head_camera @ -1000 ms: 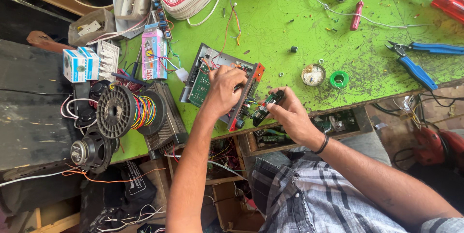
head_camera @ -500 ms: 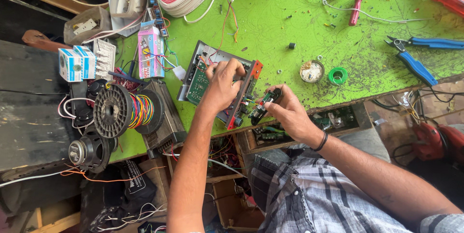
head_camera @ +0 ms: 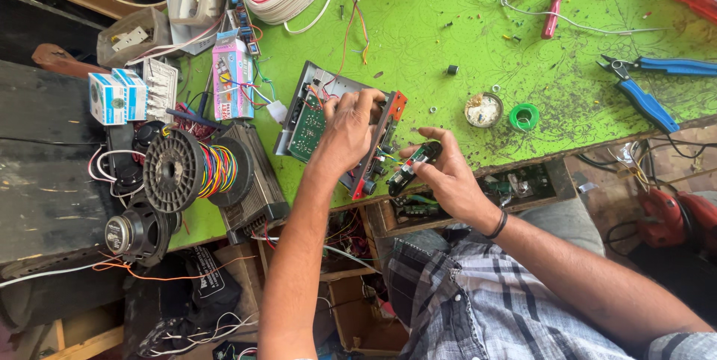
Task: The person solders a small black circuit board and a multi-wire connector using a soldering iron and solder wire. They strip wire ends with pliers, tin the wires, and solder them to the connector. The person then places the small board into a larger metal chassis containing a green PCB.
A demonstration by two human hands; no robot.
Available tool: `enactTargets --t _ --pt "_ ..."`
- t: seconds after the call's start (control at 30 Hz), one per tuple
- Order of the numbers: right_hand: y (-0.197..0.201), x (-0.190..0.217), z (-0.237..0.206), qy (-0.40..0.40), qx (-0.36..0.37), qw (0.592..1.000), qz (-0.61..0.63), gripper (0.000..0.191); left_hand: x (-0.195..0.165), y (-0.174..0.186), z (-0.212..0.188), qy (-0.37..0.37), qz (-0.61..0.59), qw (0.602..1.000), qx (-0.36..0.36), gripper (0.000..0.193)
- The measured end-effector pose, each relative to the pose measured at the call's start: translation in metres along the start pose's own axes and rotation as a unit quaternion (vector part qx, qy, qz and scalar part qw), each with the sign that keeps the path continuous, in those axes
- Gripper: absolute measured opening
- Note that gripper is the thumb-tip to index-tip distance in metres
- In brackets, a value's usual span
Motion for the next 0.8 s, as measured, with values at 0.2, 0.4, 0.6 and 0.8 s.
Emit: enactTargets --t 0.2,0.4,0.6,0.8 --pt "-0.001 0.009 -0.002 0.037 0.023 0.994 -0.098 0.039 0.003 0.003 -0.003 -0.006 -0.032 0.999 0.01 0.064" --pt "0.0 0.018 0.018 0.011 0.052 0.874 -0.483 0.035 0.011 -0.001 -0.001 0.006 -0.037 0.999 0.02 0.064" --pt "-0.006 0.047 0.042 0.09 -0.059 0.817 -0.566 0.024 0.004 0.004 -0.001 -0.035 -0.005 0.999 -0.017 0.044" --pt "-0.017 0.045 0.046 0.087 -0.05 0.8 -0.592 0.017 0.011 0.001 0.002 0.026 -0.021 0.999 -0.012 0.055"
Point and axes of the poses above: each hand's wrist, its own z-axis towards the middle knuckle, its own y-axis out of the back of the hand, x = y × z, the point moved 10 cm from there along z, towards the middle knuckle, and after that the axes turned 4 degrees about x, right-handed, at the moved point
